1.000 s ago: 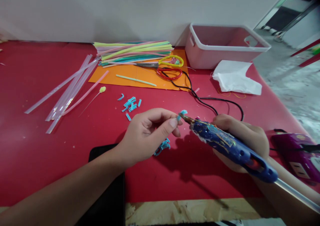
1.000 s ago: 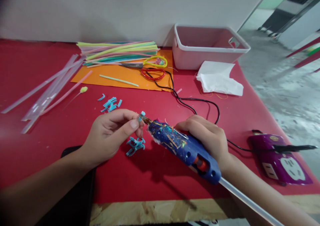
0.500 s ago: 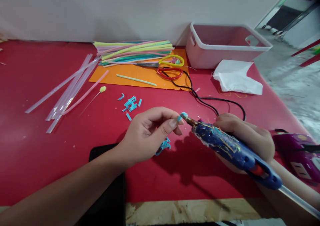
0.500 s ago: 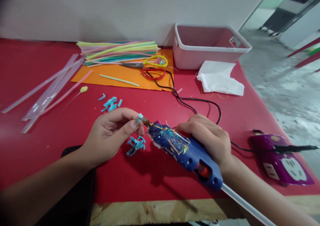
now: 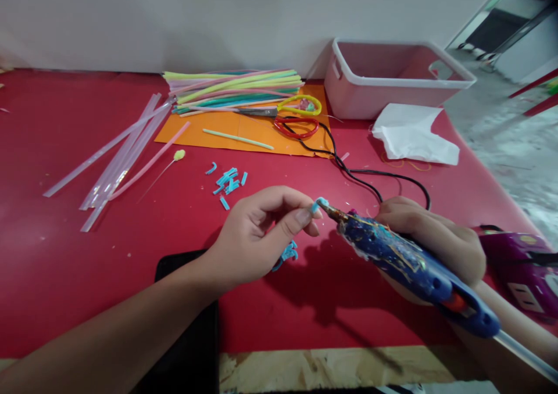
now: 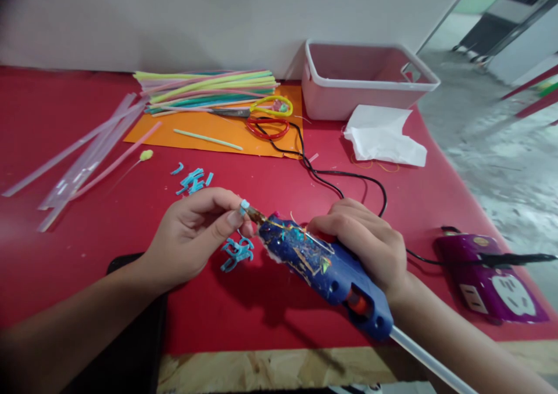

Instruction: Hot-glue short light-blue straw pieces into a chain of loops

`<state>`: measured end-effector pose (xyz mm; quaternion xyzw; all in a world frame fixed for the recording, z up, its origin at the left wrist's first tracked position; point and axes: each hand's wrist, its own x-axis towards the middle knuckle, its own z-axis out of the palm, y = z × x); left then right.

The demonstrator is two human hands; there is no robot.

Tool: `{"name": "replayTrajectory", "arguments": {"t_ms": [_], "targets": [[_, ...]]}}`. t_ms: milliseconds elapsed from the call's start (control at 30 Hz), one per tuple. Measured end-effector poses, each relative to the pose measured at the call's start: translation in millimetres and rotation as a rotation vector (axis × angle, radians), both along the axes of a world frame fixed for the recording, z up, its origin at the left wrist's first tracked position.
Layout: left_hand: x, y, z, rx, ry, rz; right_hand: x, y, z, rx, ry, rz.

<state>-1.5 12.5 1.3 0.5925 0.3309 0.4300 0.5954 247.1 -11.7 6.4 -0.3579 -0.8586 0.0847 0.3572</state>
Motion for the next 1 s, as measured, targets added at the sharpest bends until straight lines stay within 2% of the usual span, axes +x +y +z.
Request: {"name": "replayTrajectory", "arguments": {"t_ms": [533,767,1000], "targets": [[1.5,1.6,0.2,-0.01,-0.039,0.005,-0.7,0.2,-0.1,0.021,0.016,0.006],[-1.4,0.8,1.6,0.007,0.036,0.011,-0.6,0.8,2.7,0.035,0.03,0.032],[-3.7,-1.0,1.7,-0.009,0.049,-0.022,0.7,-1.0,0.3,0.008,-0.011,-0.023]]}}
